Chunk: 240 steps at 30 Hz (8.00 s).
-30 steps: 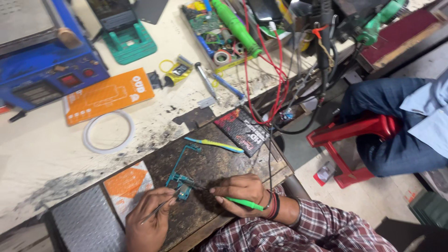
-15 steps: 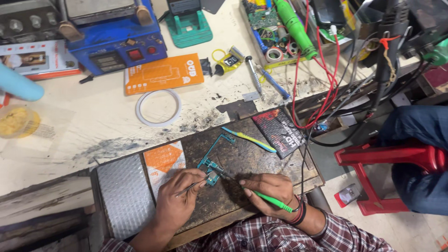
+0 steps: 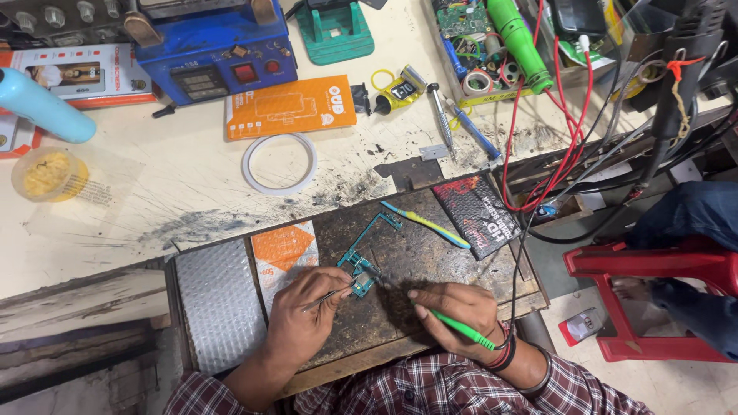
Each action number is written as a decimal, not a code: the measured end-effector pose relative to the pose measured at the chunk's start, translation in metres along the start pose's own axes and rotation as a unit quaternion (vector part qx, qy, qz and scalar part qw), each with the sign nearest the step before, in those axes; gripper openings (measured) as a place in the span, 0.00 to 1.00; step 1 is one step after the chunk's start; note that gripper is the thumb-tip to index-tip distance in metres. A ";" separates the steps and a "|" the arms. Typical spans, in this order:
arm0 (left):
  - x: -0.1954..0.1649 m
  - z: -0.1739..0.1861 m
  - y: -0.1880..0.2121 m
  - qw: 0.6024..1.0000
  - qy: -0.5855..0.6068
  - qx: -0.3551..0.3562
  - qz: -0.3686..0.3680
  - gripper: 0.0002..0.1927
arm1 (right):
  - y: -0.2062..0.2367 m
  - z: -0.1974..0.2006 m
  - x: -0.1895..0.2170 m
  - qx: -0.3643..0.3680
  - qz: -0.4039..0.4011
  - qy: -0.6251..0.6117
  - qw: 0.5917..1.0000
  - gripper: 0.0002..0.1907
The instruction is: The person uses a soldering iron and tweezers to apply solder to a small circuit board. They reposition the board and continue soldering different points on the board throughout the clip.
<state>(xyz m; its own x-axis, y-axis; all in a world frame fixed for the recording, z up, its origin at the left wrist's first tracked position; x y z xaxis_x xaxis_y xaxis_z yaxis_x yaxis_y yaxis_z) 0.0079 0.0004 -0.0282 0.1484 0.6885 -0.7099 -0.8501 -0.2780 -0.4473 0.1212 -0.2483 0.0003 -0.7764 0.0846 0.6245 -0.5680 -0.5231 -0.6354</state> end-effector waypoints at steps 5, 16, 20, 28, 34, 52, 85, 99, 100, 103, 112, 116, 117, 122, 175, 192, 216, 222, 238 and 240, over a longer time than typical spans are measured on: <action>-0.002 0.003 0.001 1.000 0.009 0.010 0.016 0.06 | -0.001 -0.002 0.001 -0.002 0.006 0.004 1.000 0.10; -0.019 0.016 -0.003 1.000 0.013 0.015 0.001 0.04 | 0.007 0.000 0.000 -0.002 0.000 0.014 1.000 0.09; -0.012 0.007 0.002 0.999 0.048 0.017 0.018 0.05 | 0.009 -0.001 0.000 0.007 -0.003 0.025 1.000 0.10; -0.009 0.003 0.006 0.999 0.043 0.016 0.015 0.05 | 0.007 -0.001 0.002 0.003 -0.028 0.019 0.999 0.08; -0.012 0.006 0.002 0.999 0.039 0.020 0.013 0.05 | 0.005 -0.002 0.002 0.000 -0.024 0.015 1.000 0.08; -0.020 0.011 -0.004 0.999 0.041 0.013 0.019 0.05 | 0.003 -0.002 0.003 0.009 0.003 0.027 1.000 0.08; -0.011 0.008 -0.006 1.000 -0.005 0.010 0.004 0.06 | 0.000 -0.004 0.001 0.007 0.001 0.030 1.000 0.09; -0.003 0.001 -0.003 1.000 0.009 -0.001 0.003 0.05 | -0.001 -0.003 0.001 0.000 -0.012 0.028 1.000 0.10; -0.003 0.000 -0.003 1.000 0.013 -0.001 0.003 0.05 | -0.001 -0.003 0.001 0.000 -0.020 0.027 0.999 0.10; -0.002 -0.001 -0.002 1.000 0.015 -0.001 0.006 0.05 | -0.002 -0.003 0.001 0.004 -0.008 0.026 1.000 0.09; -0.003 0.000 -0.003 1.000 0.013 -0.002 0.003 0.05 | -0.002 -0.003 0.002 -0.005 -0.018 0.011 1.000 0.09; -0.003 0.002 -0.003 1.000 0.011 0.007 0.019 0.05 | -0.003 -0.003 0.001 0.000 -0.011 0.009 1.000 0.10; -0.002 0.001 -0.003 1.000 0.014 0.006 0.016 0.05 | -0.003 -0.003 0.001 0.001 -0.010 0.013 1.000 0.10; 0.001 -0.002 -0.001 0.999 0.025 0.009 0.026 0.05 | -0.003 -0.002 0.001 0.002 -0.022 0.010 1.000 0.10; -0.007 0.004 -0.005 0.999 0.024 0.006 0.025 0.05 | 0.000 -0.002 0.000 0.003 -0.032 0.021 0.999 0.09; -0.003 0.002 -0.003 1.000 0.020 0.007 0.018 0.05 | -0.002 -0.002 0.002 -0.005 -0.008 0.014 1.000 0.08; 0.002 -0.002 -0.001 1.000 0.020 -0.001 0.007 0.05 | -0.003 -0.001 0.002 -0.002 -0.012 0.012 1.000 0.08; -0.001 -0.001 -0.003 1.000 0.018 -0.003 0.005 0.05 | -0.003 -0.001 0.002 -0.006 0.000 0.013 1.000 0.08; -0.006 0.002 -0.006 0.999 0.028 0.009 0.030 0.06 | -0.001 -0.001 0.000 -0.007 -0.017 0.008 1.000 0.09; -0.004 0.001 -0.006 0.999 0.024 0.007 0.022 0.05 | -0.001 -0.001 0.000 0.001 0.008 0.013 1.000 0.09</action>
<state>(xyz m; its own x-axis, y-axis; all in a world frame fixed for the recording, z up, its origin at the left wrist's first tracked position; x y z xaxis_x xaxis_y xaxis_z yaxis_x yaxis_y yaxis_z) 0.0122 -0.0002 -0.0222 0.1343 0.6425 -0.7544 -0.8632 -0.2980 -0.4075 0.1213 -0.2467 0.0002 -0.7922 0.0992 0.6022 -0.5556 -0.5255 -0.6444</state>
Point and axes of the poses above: each hand's wrist, its own y-axis away from the middle knuckle, its own z-axis out of the back of the hand, x = y × z, the point moved 1 cm from there along -y, towards the middle knuckle, and after that the axes turned 9 degrees about -x, right-handed, at the moved point
